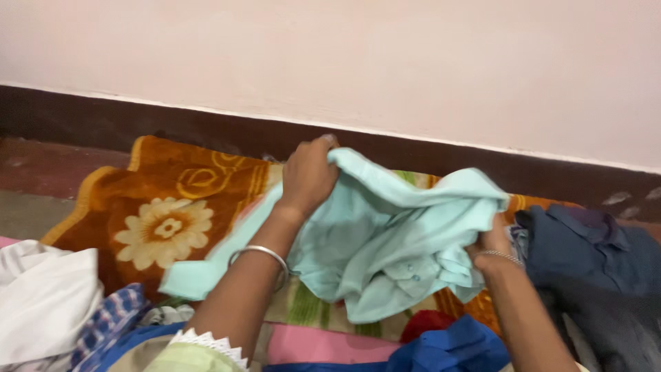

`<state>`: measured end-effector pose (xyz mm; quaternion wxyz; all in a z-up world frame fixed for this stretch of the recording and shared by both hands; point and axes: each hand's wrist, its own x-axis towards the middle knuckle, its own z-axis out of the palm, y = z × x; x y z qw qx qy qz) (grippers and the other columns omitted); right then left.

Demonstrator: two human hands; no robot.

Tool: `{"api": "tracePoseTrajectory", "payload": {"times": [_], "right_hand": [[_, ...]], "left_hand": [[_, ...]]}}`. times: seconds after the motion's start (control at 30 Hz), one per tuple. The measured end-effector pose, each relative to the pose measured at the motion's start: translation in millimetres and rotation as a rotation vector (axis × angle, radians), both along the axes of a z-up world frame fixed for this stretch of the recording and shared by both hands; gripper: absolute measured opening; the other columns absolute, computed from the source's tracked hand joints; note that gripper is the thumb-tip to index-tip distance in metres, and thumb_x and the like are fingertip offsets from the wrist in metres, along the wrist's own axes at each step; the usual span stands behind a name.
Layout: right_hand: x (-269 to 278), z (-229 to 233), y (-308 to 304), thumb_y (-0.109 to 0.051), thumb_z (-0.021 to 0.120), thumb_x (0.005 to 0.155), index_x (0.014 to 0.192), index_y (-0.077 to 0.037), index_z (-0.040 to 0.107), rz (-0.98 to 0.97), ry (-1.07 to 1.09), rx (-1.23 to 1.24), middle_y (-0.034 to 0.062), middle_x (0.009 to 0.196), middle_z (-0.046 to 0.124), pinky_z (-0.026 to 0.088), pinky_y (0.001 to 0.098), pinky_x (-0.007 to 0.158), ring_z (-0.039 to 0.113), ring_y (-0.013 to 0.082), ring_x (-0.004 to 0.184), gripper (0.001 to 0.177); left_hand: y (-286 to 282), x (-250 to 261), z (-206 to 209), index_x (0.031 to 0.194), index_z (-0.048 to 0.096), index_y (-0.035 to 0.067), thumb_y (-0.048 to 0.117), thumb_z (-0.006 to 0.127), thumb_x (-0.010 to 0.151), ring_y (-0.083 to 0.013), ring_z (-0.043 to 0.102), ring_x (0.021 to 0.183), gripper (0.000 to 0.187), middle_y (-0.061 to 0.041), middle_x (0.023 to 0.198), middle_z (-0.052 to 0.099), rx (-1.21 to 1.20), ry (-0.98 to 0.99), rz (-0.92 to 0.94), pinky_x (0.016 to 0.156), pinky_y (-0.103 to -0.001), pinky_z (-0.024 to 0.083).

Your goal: The person buttons a light green shirt and smooths the fabric on a floral blanket.

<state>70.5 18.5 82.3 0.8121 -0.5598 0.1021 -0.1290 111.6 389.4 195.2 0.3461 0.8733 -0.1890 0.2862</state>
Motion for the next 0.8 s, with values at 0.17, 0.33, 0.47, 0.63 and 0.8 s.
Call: {"api": "tracePoseTrajectory", "payload": {"times": [0.17, 0.33, 0.47, 0.63, 0.8], "right_hand": [[-28, -95, 3, -0.058, 0.052, 0.092, 0.157, -0.033, 0.034, 0.079, 0.184, 0.107, 0.0151, 0.142, 0.05, 0.044, 0.0384, 0.102, 0.059, 0.0197, 0.12, 0.072], [-42, -96, 46, -0.021, 0.08, 0.077, 0.146, -0.013, 0.042, -0.096, 0.053, -0.772, 0.02, 0.136, 0.054, 0.042, 0.0536, 0.1, 0.056, 0.0415, 0.114, 0.08], [-55, -64, 91, -0.021, 0.081, 0.075, 0.125, -0.007, 0.062, -0.396, -0.31, -1.371, 0.0213, 0.117, 0.055, 0.043, 0.0485, 0.099, 0.053, 0.0409, 0.113, 0.055], [-77, -39, 136, -0.036, 0.077, 0.089, 0.103, -0.01, 0.068, 0.327, -0.074, -1.206, 0.007, 0.103, 0.062, 0.053, 0.0391, 0.09, 0.064, 0.0256, 0.097, 0.031], [-92, -46, 172, -0.027, 0.086, 0.069, 0.113, -0.003, 0.066, 0.524, -0.417, -1.275, 0.0137, 0.107, 0.054, 0.044, 0.044, 0.085, 0.055, 0.0331, 0.101, 0.054]], "left_hand": [[0, -10, -105, 0.15, 0.037, 0.015, 0.034, 0.081, 0.078, -0.0389, 0.044, 0.136, 0.087, -0.018, 0.143, 0.047, 0.164, 0.454, 0.271, 0.108, -0.057, 0.04], [16, -30, -190, 0.157, 0.029, 0.014, 0.067, 0.079, 0.076, -0.0411, 0.04, 0.141, 0.109, -0.018, 0.155, 0.037, 0.004, 0.986, 0.375, 0.112, -0.062, 0.033], [34, -12, -262, 0.131, 0.067, 0.005, 0.062, 0.067, 0.085, -0.0416, 0.053, 0.134, 0.073, -0.018, 0.147, 0.054, 0.244, 0.886, 0.212, 0.111, -0.054, 0.041], [61, 23, -261, 0.124, 0.072, 0.001, 0.056, 0.047, 0.099, -0.0342, 0.069, 0.109, 0.066, -0.019, 0.121, 0.076, -0.789, 0.981, -0.009, 0.094, -0.049, 0.054], [66, 18, -174, 0.131, 0.065, 0.008, 0.051, 0.04, 0.099, -0.0278, 0.071, 0.107, 0.059, -0.013, 0.123, 0.073, -1.236, 1.352, -0.24, 0.097, -0.047, 0.056]]}}
